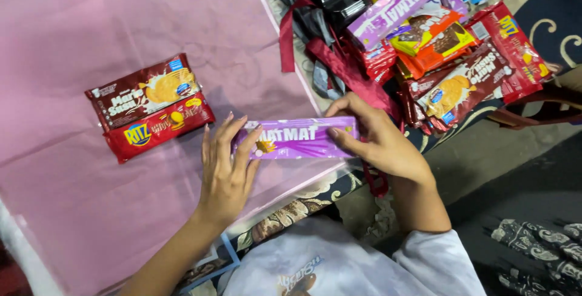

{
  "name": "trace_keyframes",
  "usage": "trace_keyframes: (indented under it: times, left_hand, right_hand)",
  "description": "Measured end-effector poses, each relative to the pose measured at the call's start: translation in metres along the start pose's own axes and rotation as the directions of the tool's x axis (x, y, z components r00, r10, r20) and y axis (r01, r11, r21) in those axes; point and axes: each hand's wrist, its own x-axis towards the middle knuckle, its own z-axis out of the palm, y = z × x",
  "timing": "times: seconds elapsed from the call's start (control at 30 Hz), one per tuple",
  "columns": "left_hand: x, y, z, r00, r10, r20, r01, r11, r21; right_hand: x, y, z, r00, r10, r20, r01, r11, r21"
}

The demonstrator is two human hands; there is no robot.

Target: Arranging various snack and biscuit packets on a cardboard base and pink wrapping paper to create a snack bouquet.

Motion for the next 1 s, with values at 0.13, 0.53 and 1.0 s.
trace_keyframes:
  times: [0.13,0.53,1.0]
  left_hand:
    - [0.036,0.017,0.024,0.998,0.026,0.054,-0.024,0.999,-0.029]
    - [0.172,0.117,0.191,0.972,0.234,0.016,-0.216,0.921,-0.325]
    - [0.190,0.107,0.221,0.976,0.201,0.077,-0.183,0.963,-0.197]
  right_hand:
    - [-0.040,0.063,-0.049,0.990,0.118,-0.071,-0.119,0.993,-0.001]
    - [-0.047,0.096,-0.142,0.855,0.150,-0.496,0.090,0.900,0.427]
    - [0.051,0.164,-0.259,0.742,-0.095,-0.663,-0.307,0.831,-0.463]
